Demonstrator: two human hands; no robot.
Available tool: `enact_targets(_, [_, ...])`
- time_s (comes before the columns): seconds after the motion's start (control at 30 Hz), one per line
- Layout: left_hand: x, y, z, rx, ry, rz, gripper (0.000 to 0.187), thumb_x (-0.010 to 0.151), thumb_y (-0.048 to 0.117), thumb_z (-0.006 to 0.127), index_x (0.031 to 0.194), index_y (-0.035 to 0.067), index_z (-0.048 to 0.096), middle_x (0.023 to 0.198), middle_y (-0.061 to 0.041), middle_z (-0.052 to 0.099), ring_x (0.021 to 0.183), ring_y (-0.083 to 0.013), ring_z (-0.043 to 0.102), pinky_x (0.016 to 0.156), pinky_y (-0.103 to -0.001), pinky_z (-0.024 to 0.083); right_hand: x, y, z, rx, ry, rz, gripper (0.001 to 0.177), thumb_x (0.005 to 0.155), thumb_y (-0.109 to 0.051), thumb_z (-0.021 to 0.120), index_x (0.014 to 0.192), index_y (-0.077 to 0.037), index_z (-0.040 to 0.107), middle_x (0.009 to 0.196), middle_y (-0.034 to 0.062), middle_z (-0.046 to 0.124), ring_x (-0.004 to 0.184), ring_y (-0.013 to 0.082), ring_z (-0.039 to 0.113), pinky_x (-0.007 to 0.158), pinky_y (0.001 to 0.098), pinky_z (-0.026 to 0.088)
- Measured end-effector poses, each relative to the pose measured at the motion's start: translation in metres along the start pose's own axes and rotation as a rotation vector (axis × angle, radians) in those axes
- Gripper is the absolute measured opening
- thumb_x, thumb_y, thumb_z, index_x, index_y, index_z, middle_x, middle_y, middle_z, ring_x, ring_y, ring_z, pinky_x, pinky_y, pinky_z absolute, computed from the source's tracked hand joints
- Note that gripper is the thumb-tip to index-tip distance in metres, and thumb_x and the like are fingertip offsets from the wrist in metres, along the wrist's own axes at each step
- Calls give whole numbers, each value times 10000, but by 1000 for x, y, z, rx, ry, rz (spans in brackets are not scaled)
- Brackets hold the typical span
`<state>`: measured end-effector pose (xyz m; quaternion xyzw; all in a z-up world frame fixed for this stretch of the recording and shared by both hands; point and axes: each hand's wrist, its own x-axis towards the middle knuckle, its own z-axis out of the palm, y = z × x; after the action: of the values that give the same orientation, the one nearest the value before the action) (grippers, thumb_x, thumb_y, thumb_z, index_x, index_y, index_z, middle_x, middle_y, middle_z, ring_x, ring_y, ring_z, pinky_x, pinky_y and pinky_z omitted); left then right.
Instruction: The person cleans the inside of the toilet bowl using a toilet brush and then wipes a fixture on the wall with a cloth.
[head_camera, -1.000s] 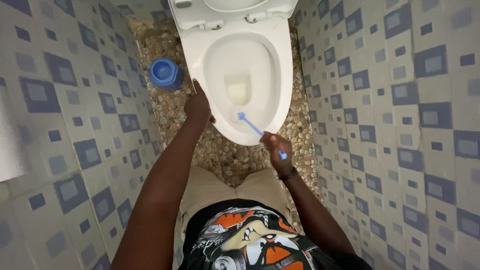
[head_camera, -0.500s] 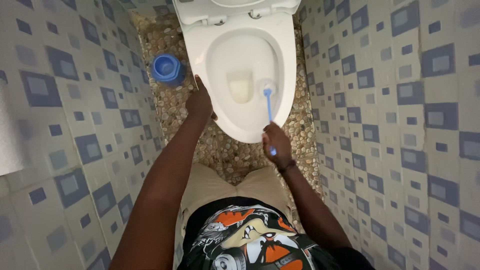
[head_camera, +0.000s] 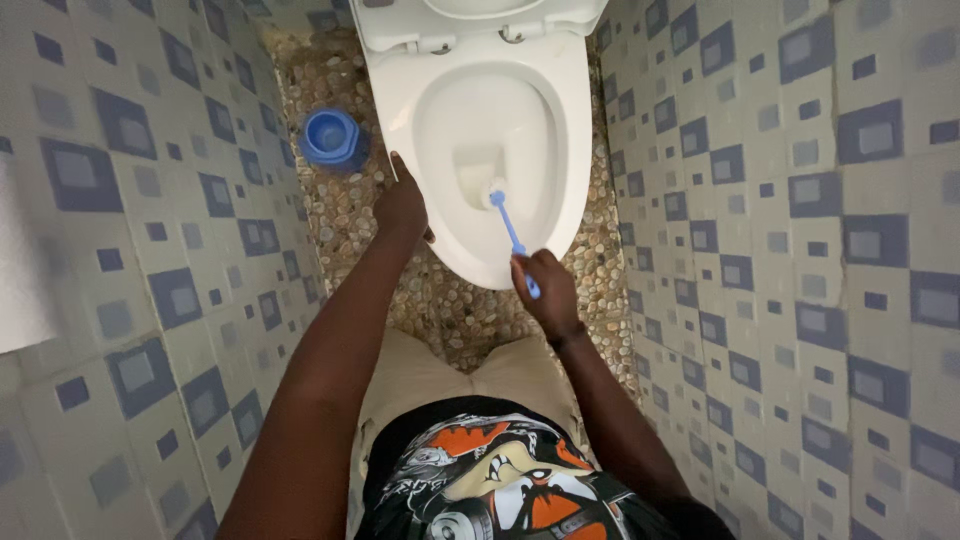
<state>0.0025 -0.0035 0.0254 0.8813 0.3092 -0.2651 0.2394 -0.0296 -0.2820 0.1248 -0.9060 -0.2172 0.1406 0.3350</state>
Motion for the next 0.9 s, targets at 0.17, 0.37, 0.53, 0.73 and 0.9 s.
enact_targets(0.17, [14, -10, 20, 28, 55, 6, 1249, 866, 142, 827, 1667, 6, -121, 1221, -291, 694, 923, -363, 760, 747, -462, 623, 52, 43, 42, -18, 59, -76, 196, 971, -237, 701, 1000, -60, 779, 806, 145, 674, 730, 304, 648, 674, 433, 523])
enact_targets(0.37, [6, -8, 15, 31, 36, 0, 1393, 735, 149, 941, 1636, 11, -113, 1286, -288, 644, 993, -367, 734, 762, -449, 619, 99, 103, 108, 18, 143, -216, 228, 951, -282, 709, 981, -62, 761, 900, 155, 715, 835, 361, 675, 753, 456, 541])
enact_targets(0.53, [4, -2, 5, 102, 58, 29, 1601, 551, 222, 1067, 1541, 11, -174, 1286, -360, 544, 1073, -394, 651, 787, -446, 574, 71, 67, 84, -3, 134, -124, 230, 989, -252, 675, 975, -43, 770, 837, 172, 690, 792, 356, 662, 740, 466, 530])
enact_targets(0.73, [4, -4, 3, 1, -70, -24, 1338, 821, 149, 870, 1647, 2, -172, 1128, -274, 735, 911, -348, 760, 810, -447, 619, -22, 33, 14, 32, 84, -130, 211, 1024, -139, 623, 903, -43, 766, 725, 116, 702, 648, 240, 643, 601, 413, 526])
enact_targets(0.9, [22, -12, 25, 47, 7, 7, 1138, 944, 186, 759, 1620, -5, -136, 1132, -305, 695, 785, -325, 753, 663, -431, 625, -58, 35, -18, 67, 177, -223, 188, 1063, -129, 620, 949, -54, 749, 817, 114, 736, 698, 197, 697, 649, 328, 589])
